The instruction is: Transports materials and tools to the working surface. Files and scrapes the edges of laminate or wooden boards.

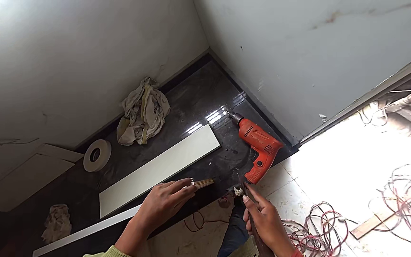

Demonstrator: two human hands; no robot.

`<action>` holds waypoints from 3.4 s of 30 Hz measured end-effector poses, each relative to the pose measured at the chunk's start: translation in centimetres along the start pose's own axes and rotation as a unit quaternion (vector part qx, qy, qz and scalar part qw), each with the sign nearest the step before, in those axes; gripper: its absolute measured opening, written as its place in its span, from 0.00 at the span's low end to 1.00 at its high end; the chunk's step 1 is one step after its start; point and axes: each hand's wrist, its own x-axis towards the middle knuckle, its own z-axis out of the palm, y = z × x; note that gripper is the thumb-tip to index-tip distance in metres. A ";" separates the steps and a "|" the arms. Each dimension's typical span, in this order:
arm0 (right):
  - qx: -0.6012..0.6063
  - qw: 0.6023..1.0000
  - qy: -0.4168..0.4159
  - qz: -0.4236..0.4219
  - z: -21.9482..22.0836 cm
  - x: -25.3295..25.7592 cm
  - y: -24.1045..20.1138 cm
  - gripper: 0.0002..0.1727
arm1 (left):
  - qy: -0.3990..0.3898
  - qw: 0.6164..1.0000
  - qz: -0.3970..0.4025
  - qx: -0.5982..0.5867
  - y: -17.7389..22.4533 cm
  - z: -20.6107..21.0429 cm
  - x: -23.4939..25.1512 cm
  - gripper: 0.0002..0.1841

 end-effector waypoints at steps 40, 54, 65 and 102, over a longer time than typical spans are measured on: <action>-0.046 0.992 -0.107 -0.057 -4.5 -5.4 2.0 0.37 | 0.521 0.377 -0.721 -0.256 5.4 -8.2 -26.0 0.12; -0.030 0.990 -0.105 -0.089 -2.4 -3.6 1.5 0.36 | 0.475 0.298 -0.776 -0.288 1.8 -4.0 -22.0 0.12; -0.166 0.963 -0.083 -0.195 2.4 -0.4 3.0 0.37 | 0.324 0.426 -0.845 -0.011 -2.6 -3.0 -18.4 0.53; -0.157 0.964 -0.041 -0.212 6.9 -0.2 0.1 0.26 | -0.006 0.920 -0.385 0.071 7.8 4.5 2.3 0.42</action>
